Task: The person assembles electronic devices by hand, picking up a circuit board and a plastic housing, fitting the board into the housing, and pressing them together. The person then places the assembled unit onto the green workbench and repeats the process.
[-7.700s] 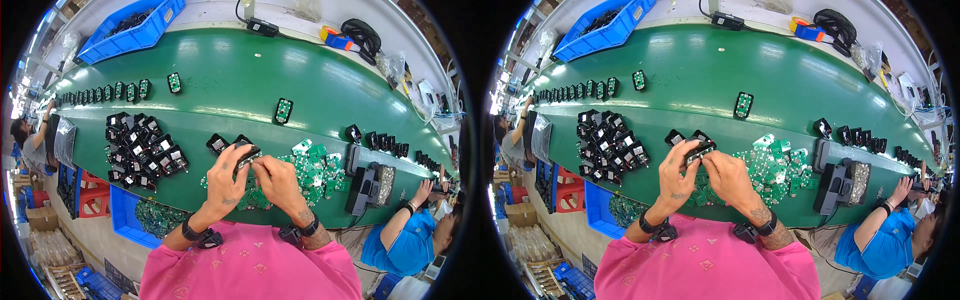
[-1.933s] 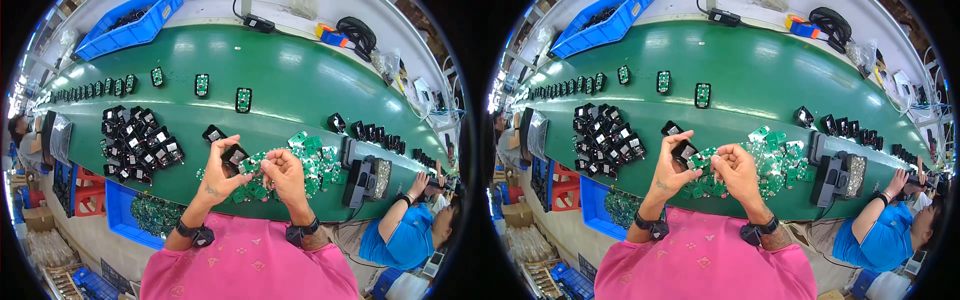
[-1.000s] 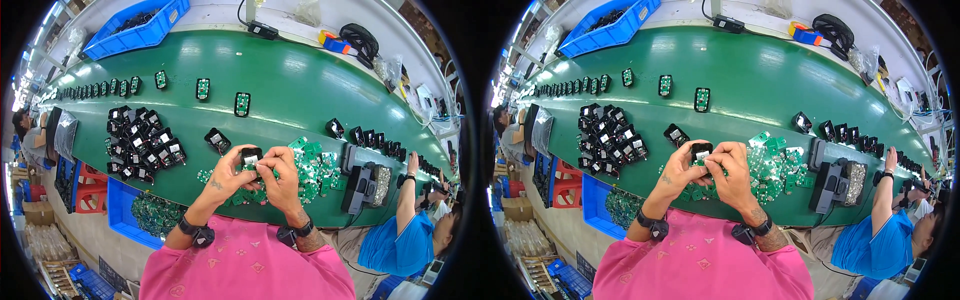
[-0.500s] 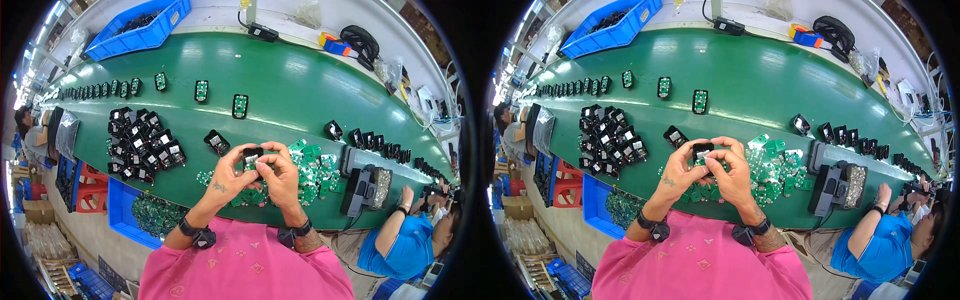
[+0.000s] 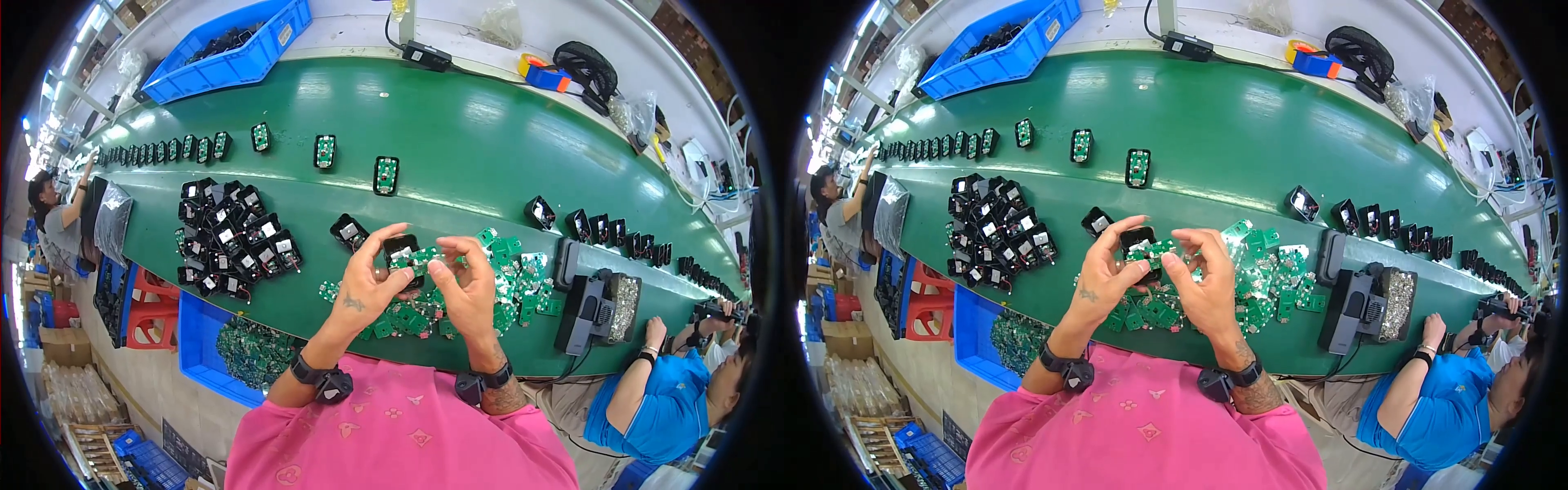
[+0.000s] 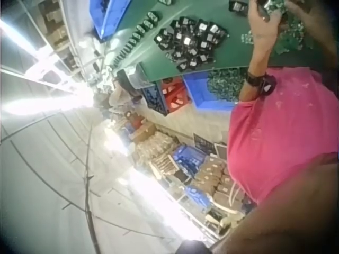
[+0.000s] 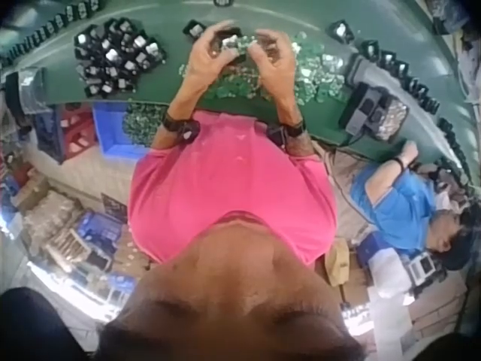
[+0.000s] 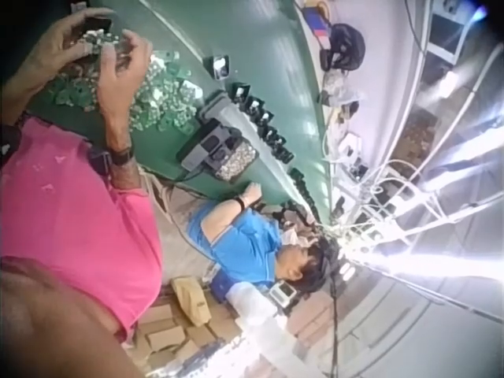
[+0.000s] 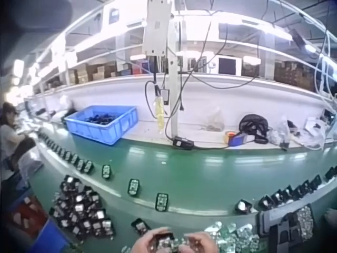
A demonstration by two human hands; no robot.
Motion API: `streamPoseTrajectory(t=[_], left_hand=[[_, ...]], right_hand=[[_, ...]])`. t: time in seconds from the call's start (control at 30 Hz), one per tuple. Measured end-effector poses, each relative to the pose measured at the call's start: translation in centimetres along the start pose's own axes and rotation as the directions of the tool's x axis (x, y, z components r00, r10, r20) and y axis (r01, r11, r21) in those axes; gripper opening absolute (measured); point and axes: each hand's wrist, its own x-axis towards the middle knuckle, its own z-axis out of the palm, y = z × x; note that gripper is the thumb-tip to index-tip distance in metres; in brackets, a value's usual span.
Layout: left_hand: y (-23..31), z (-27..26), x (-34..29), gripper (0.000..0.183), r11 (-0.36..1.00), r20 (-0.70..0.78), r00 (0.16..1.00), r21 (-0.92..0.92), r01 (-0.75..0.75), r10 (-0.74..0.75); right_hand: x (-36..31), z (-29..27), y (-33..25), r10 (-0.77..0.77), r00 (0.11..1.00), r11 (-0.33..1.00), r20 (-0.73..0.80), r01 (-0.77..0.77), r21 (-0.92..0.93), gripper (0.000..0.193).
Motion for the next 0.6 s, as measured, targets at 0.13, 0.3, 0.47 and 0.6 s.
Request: streamPoseTrajectory(t=[0.13,0.3,0.47,0.6], left_hand=[[-1.1,-0.4,-0.1,0.059,0.975,0.023,0.997,0.207,-0.078,0.075],[-1.3,0.2,0.0,0.059,0.924,0.038,0.988,0.352,-0.153,0.149],[-0.5,0.1,0.0,0.063,0.998,0.049,0.996,-0.003,0.070,-0.069],[-1.3,0.8,-0.1,0.071,0.990,-0.032,0.999,-0.139,0.020,-0.025]], right_hand=[[0.4,-0.1,-1.2,-0.216,0.976,0.913,0.036,0.215,-0.345,0.019],[0.7,-0.5,-1.0,-0.234,0.960,0.862,0.154,0.278,-0.425,0.015],[0.1,-0.3,0.0,-0.515,0.853,0.716,0.082,0.481,-0.506,0.020],[-0.4,0.0,0.3,-0.637,0.764,0.578,0.105,0.563,-0.592,0.019]])
